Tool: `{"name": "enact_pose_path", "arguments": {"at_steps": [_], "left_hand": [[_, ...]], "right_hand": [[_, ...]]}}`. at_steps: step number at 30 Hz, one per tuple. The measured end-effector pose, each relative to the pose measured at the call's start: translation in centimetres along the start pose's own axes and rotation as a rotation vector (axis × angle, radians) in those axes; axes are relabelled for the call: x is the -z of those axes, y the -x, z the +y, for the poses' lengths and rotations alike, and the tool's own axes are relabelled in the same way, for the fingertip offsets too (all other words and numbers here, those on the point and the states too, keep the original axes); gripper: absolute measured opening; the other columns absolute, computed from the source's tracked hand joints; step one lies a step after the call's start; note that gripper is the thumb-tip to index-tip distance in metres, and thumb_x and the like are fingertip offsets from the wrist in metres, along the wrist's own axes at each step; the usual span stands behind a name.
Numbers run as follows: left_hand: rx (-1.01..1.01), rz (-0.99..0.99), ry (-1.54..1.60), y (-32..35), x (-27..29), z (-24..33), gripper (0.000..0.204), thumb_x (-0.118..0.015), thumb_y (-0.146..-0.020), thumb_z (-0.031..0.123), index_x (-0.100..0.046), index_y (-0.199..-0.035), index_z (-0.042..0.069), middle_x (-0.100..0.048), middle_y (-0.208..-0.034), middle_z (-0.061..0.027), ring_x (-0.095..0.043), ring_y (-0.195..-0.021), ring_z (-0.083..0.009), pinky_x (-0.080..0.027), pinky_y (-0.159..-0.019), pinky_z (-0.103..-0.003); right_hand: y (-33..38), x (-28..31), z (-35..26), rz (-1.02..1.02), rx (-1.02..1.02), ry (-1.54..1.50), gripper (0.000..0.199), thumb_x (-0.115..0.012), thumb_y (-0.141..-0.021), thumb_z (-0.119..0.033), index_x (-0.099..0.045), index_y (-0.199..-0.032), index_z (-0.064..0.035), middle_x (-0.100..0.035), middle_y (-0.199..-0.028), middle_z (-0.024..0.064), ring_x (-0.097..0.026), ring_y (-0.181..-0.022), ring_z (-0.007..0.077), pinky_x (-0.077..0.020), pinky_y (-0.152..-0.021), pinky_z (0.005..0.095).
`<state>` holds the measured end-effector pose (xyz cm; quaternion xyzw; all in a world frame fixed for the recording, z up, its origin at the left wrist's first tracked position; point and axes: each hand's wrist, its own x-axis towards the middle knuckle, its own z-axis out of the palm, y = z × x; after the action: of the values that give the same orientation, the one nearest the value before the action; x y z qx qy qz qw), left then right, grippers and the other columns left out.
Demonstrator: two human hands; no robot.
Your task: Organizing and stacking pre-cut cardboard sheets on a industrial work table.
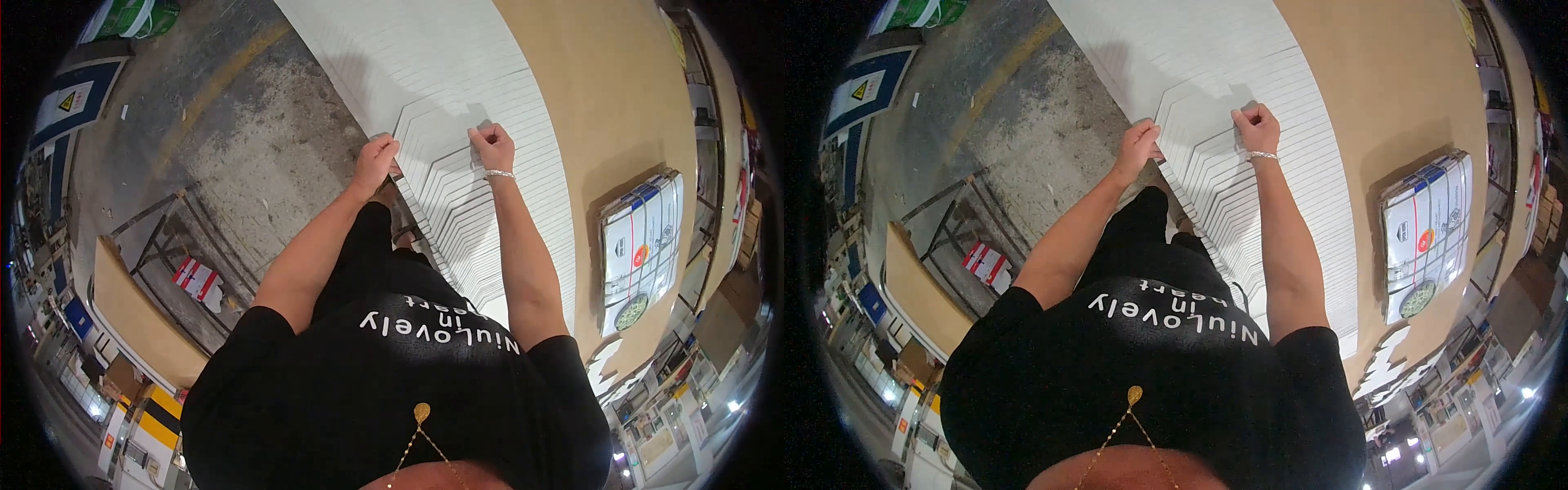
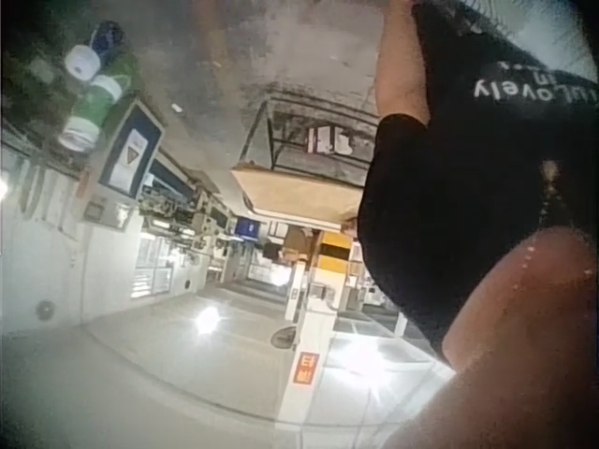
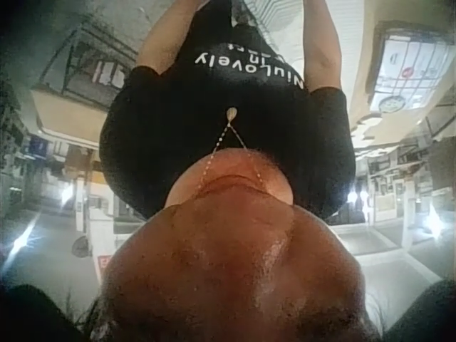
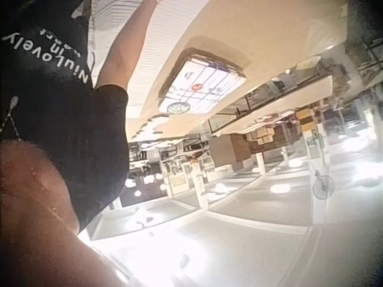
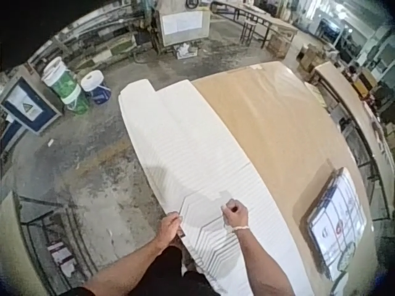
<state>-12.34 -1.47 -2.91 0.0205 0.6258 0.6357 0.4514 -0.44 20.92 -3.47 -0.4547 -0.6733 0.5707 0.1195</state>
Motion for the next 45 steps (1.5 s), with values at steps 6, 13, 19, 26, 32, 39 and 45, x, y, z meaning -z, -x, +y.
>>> {"name": "enact_pose_path", "arguments": {"at_steps": [6,13,19,26,32,39,45], "left_hand": [[-0.102,0.100,-0.106,-0.1,-0.2,-1.3,0.022,-0.051,-0.089,0.018,-0.051,-0.075,0.002,-0.049,-0.063,-0.0009,-0.055,-0.056,-0.0100,-0.053,-0.051,-0.029],[-0.104,0.267,-0.269,-0.1,-1.2,-0.4,0.026,-0.049,-0.090,0.021,-0.053,-0.077,0.000,-0.050,-0.061,-0.0074,-0.058,-0.052,-0.0156,-0.050,-0.045,-0.030],[-0.098,0.305,-0.292,-0.2,-2.2,-0.2,0.027,-0.048,-0.091,0.022,-0.051,-0.076,0.000,-0.049,-0.061,-0.0081,-0.057,-0.051,-0.0159,-0.049,-0.043,-0.031],[-0.112,0.320,-0.307,-0.1,-2.1,-0.4,0.028,-0.048,-0.091,0.023,-0.050,-0.075,0.000,-0.049,-0.061,-0.0080,-0.055,-0.051,-0.0157,-0.049,-0.043,-0.031],[-0.119,0.324,-0.379,0.0,-2.2,0.0,0.027,-0.051,-0.091,0.023,-0.050,-0.075,0.001,-0.048,-0.061,-0.0057,-0.054,-0.052,-0.0132,-0.051,-0.046,-0.029],[-0.034,0.213,-0.175,-0.1,-1.6,-0.8,0.026,-0.060,-0.087,0.020,-0.047,-0.070,0.005,-0.045,-0.062,0.0018,-0.048,-0.058,-0.0050,-0.052,-0.050,-0.027],[0.019,0.186,-0.058,0.0,-1.5,-0.5,0.023,-0.060,-0.088,0.022,-0.051,-0.072,0.009,-0.048,-0.066,0.0030,-0.052,-0.058,-0.0064,-0.053,-0.055,-0.028]], "right_hand": [[0.2,-0.3,-0.8,-0.002,0.023,0.078,0.025,-0.076,-0.070,-0.021,-0.058,-0.069,-0.0037,-0.060,-0.065,0.0032,-0.054,-0.061,0.0115,-0.0455,-0.059,0.0265],[1.5,1.4,-3.3,-0.039,-0.026,0.323,0.036,-0.076,-0.068,-0.035,-0.062,-0.073,-0.0017,-0.064,-0.069,0.0077,-0.061,-0.065,0.0168,-0.0488,-0.064,0.0298],[1.0,1.3,-1.4,0.024,-0.043,0.289,0.037,-0.077,-0.069,-0.034,-0.061,-0.070,-0.0004,-0.063,-0.068,0.0079,-0.057,-0.061,0.0141,-0.0466,-0.059,0.0282],[0.9,0.4,-0.4,0.088,-0.066,0.293,0.032,-0.077,-0.067,-0.031,-0.062,-0.070,-0.0021,-0.064,-0.065,0.0088,-0.060,-0.061,0.0202,-0.0488,-0.062,0.0326],[1.7,0.0,-1.9,0.173,-0.074,0.303,0.031,-0.077,-0.067,-0.031,-0.064,-0.068,-0.0027,-0.066,-0.068,0.0095,-0.062,-0.066,0.0212,-0.0493,-0.065,0.0331],[2.1,1.2,-1.3,0.070,-0.035,0.380,0.033,-0.076,-0.068,-0.033,-0.063,-0.073,-0.0033,-0.066,-0.072,0.0095,-0.063,-0.068,0.0214,-0.0492,-0.065,0.0335],[2.4,0.9,-0.6,0.071,-0.048,0.282,0.030,-0.077,-0.068,-0.027,-0.059,-0.072,-0.0031,-0.063,-0.069,0.0075,-0.059,-0.064,0.0180,-0.0482,-0.062,0.0308]]}}
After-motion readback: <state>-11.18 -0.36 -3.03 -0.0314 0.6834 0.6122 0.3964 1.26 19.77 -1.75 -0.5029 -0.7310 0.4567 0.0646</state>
